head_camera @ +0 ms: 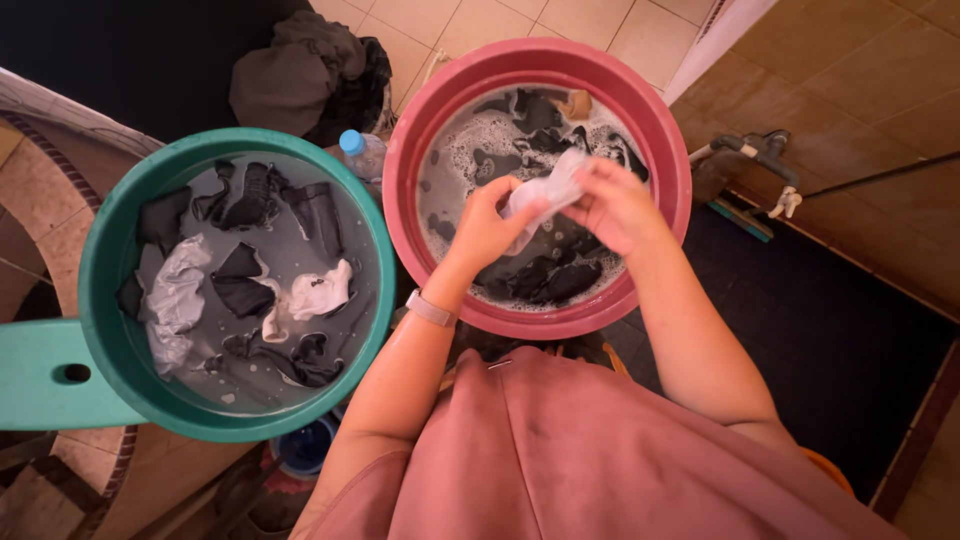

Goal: Manually wash clothes in a basin using water and detergent.

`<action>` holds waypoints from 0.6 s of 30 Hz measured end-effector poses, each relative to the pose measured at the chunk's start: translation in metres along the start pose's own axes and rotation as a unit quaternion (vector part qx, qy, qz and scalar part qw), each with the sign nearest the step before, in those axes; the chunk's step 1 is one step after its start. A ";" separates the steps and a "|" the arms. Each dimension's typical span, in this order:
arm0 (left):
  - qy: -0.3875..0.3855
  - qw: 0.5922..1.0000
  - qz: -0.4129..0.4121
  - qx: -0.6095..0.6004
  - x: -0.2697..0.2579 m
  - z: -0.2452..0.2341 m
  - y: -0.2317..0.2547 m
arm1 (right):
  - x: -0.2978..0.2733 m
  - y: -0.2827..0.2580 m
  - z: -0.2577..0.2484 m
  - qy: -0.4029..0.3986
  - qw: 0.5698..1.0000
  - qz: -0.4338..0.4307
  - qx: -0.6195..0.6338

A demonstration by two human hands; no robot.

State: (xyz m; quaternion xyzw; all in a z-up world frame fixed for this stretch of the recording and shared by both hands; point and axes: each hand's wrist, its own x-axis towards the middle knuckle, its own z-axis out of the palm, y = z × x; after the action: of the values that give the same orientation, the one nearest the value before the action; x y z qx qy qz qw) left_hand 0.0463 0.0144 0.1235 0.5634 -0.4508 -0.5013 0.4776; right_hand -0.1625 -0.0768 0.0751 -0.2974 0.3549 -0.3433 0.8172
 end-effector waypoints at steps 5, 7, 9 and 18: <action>-0.028 0.999 0.033 0.032 0.002 -0.010 -0.016 | -0.008 -0.013 0.011 -0.016 0.995 -0.061 0.077; -0.028 0.999 0.019 0.026 0.000 -0.013 -0.011 | -0.011 -0.013 0.010 -0.028 0.995 -0.059 0.072; -0.029 0.999 -0.012 0.011 0.000 -0.018 -0.010 | -0.012 -0.011 0.009 -0.037 0.996 -0.072 0.022; -0.026 0.997 0.055 0.037 0.002 -0.016 -0.019 | -0.015 -0.011 0.010 -0.061 0.995 -0.072 0.015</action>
State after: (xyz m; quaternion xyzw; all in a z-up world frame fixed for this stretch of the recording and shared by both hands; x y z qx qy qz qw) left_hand 0.0629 0.0165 0.1048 0.5418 -0.5116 -0.4713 0.4718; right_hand -0.1657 -0.0691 0.0944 -0.3303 0.2774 -0.3877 0.8146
